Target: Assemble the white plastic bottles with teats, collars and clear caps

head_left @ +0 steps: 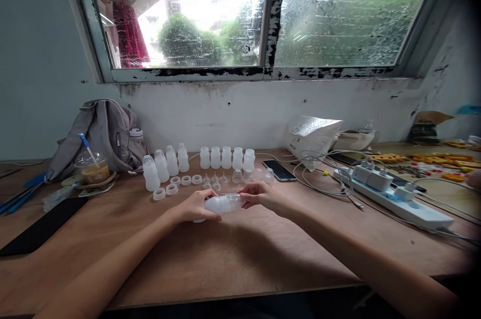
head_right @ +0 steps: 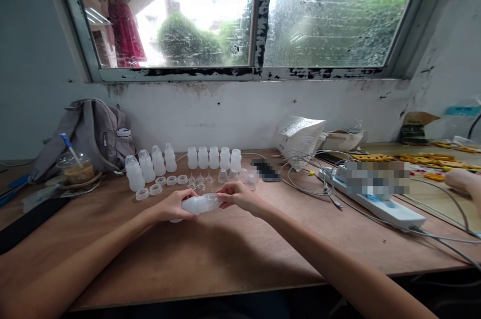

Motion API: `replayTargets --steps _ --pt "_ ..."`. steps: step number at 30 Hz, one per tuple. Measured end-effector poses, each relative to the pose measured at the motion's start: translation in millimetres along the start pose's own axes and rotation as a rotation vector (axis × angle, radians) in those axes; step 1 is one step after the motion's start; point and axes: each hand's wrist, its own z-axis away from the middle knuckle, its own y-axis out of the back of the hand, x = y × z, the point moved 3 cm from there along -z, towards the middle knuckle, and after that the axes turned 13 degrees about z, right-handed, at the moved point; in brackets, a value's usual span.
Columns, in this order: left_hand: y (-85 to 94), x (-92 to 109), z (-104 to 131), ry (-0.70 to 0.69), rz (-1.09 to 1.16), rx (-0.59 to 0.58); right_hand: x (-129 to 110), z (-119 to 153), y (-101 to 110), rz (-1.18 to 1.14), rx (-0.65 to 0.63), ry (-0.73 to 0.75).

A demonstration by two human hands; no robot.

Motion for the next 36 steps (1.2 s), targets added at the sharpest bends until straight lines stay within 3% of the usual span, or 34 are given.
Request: replayTargets --steps 10,17,26,31,36 --pt "-1.2 0 1 -0.023 -0.041 0.028 4 -7 -6 -0.026 -0.027 -0.053" --pt "-2.8 0 0 -0.03 -0.104 0.111 6 -17 -8 -0.066 -0.017 -0.083" --pt "-3.1 -2 4 -0.072 -0.169 0.254 -12 -25 -8 0.038 -0.003 -0.022" --pt "-6.0 -4 4 -0.089 -0.206 0.391 -23 -41 -10 0.357 0.194 0.161" --pt "-5.5 -14 2 -0.155 -0.186 0.341 -48 -50 -24 0.545 0.406 0.354"
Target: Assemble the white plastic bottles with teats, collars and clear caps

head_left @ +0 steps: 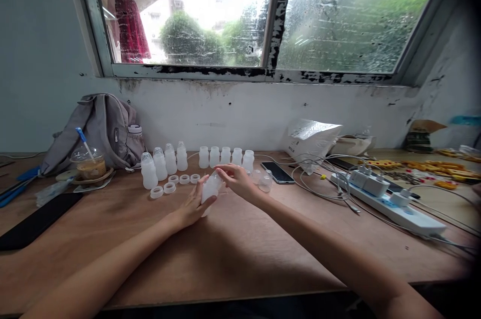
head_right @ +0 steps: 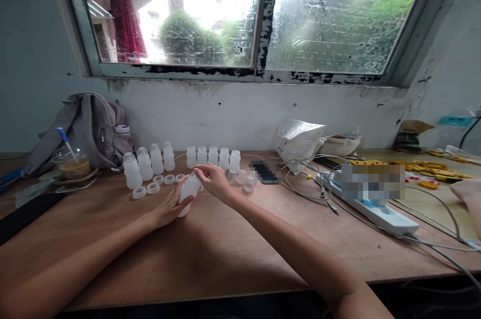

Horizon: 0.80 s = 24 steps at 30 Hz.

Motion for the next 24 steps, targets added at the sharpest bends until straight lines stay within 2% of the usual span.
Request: replayTargets --steps 2,6,9,12,15,18,24 --pt "-3.1 -7 1 0.005 -0.032 -0.042 -12 -3 -1 0.119 0.015 0.063" --pt "-11.7 -21 5 0.115 -0.112 -0.097 -25 -8 -1 0.348 -0.075 0.172" --pt "-10.8 -23 5 0.111 -0.166 -0.13 -25 -21 5 0.436 -0.147 0.139" --pt "2.6 -22 1 0.056 -0.249 -0.124 -23 -45 15 0.471 -0.157 0.064" --pt "25.3 -22 -4 -0.022 -0.4 -0.007 -24 -79 19 0.472 -0.139 0.075" --pt "44.6 -28 -7 -0.028 -0.569 0.1 -21 -113 10 0.46 -0.134 0.116" --pt "58.0 -45 -8 0.124 -0.813 0.113 0 -160 -36 0.493 -0.171 0.107"
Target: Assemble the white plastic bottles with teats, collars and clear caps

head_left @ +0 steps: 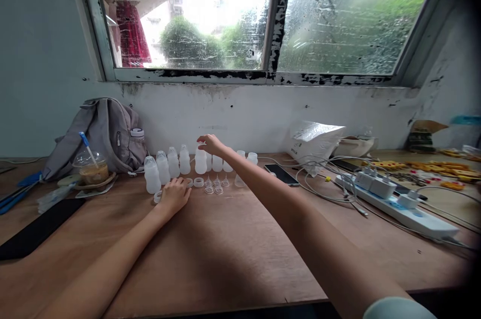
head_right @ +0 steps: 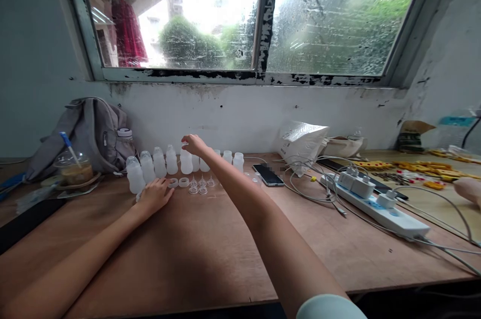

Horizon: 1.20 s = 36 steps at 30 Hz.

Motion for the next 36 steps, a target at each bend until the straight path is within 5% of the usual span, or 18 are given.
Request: replayTargets --steps 13,26,36 --pt "-3.0 -10 -4 0.061 -0.071 -0.044 -1 -40 -57 0.059 -0.029 -0.05" --pt "-6.2 -30 -6 0.118 -0.048 -0.076 7 -46 -61 0.027 -0.026 -0.048" --pt "-6.8 -26 -4 0.04 0.018 -0.071 5 -35 -56 -0.016 0.059 -0.038"
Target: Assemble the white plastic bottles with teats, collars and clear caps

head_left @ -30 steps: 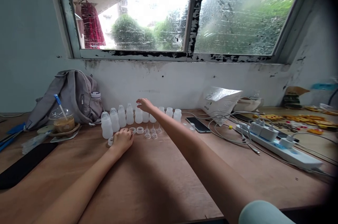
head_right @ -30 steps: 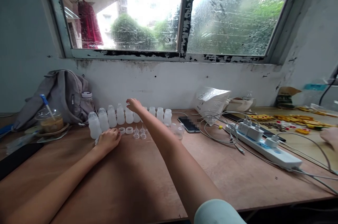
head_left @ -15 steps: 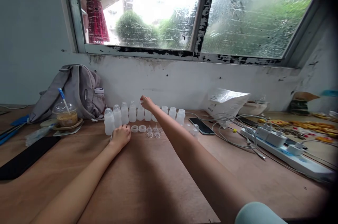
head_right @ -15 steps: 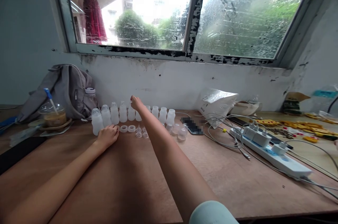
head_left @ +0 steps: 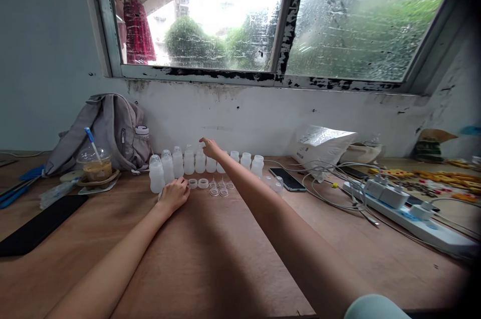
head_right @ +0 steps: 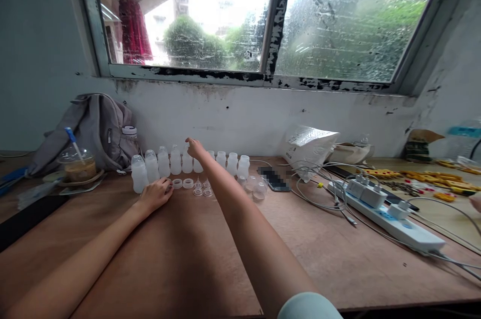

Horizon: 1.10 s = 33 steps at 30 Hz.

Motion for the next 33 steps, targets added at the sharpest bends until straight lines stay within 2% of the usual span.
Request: replayTargets --steps 4,7,10,13,15,19,23,27,29,31,33 --pt "-3.3 13 3 -0.152 0.237 -0.005 -1 29 10 -0.031 0.115 -0.006" --pt "-8.3 27 6 -0.267 0.494 -0.034 -1 75 10 -0.053 0.186 0.0" --pt "-13.6 39 7 -0.304 0.715 -0.056 5 130 1 -0.097 0.241 -0.016" --pt "-16.9 43 7 -0.294 0.832 -0.078 14 173 -12 -0.184 0.225 -0.081" --pt "-17.2 42 7 -0.287 0.816 -0.085 19 188 -19 -0.189 0.151 -0.149" --pt "-15.6 40 9 -0.291 0.655 -0.12 23 194 -21 -0.179 0.033 -0.245" --pt "-8.2 43 9 -0.281 0.639 -0.088 18 194 -14 -0.196 0.062 -0.211" --pt "5.3 48 10 -0.222 0.766 0.088 -1 202 -7 -0.309 0.159 -0.032" --pt "9.6 49 11 -0.203 0.804 0.149 -13 207 -7 -0.319 0.152 0.088" --pt "10.2 50 12 -0.221 0.806 0.149 -22 210 -8 -0.287 0.12 0.174" --pt "8.1 51 13 -0.272 0.778 0.104 -24 210 -11 -0.26 0.08 0.187"
